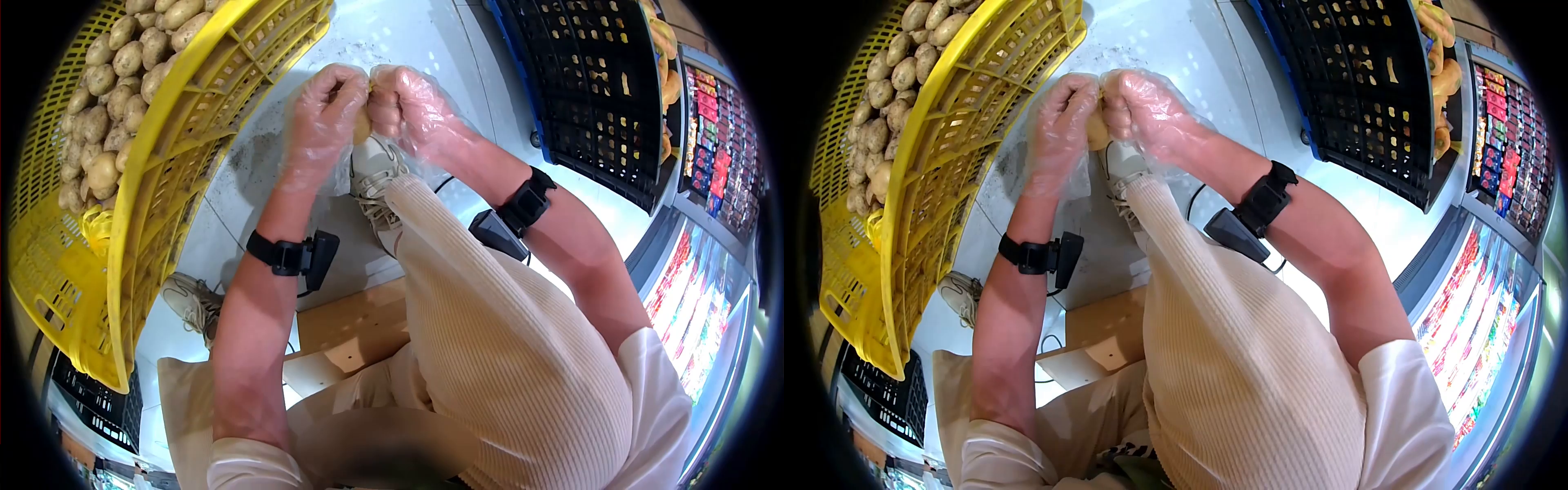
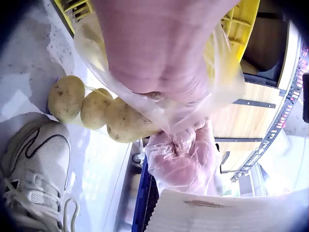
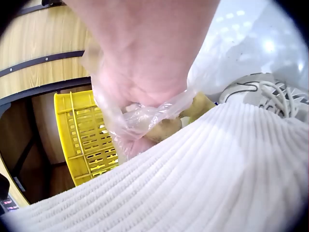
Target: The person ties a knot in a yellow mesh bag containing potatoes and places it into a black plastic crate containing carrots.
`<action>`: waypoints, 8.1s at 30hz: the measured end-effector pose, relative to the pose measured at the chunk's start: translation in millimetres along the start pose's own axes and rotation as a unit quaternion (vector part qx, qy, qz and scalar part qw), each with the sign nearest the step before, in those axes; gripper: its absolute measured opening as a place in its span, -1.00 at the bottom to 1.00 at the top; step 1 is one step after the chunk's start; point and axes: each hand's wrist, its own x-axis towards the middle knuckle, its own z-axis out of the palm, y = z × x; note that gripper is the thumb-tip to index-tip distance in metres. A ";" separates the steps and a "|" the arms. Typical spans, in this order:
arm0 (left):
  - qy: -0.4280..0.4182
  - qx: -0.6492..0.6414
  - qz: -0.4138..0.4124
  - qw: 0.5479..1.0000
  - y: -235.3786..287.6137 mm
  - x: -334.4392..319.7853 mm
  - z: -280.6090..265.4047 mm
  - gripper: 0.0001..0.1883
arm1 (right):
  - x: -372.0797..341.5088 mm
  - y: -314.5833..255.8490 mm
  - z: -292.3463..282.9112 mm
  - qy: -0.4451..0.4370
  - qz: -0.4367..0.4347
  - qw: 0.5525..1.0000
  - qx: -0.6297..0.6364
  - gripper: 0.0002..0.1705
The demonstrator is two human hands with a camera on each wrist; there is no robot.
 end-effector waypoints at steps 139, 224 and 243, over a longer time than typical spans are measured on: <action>-0.163 0.344 0.121 0.917 3.6 -6.6 -38.6 -0.46 | 3.6 -54.9 -2.5 -0.143 0.039 0.847 -0.510 -0.76; -0.188 0.281 0.153 0.929 -7.9 -22.6 -64.7 -0.01 | -18.3 -103.6 83.4 -0.202 -0.095 0.603 -0.766 -0.79; 0.000 -0.056 0.095 0.994 -22.3 -31.9 -18.1 -0.15 | -17.5 -90.5 91.4 -0.146 -0.028 0.907 -0.395 -0.83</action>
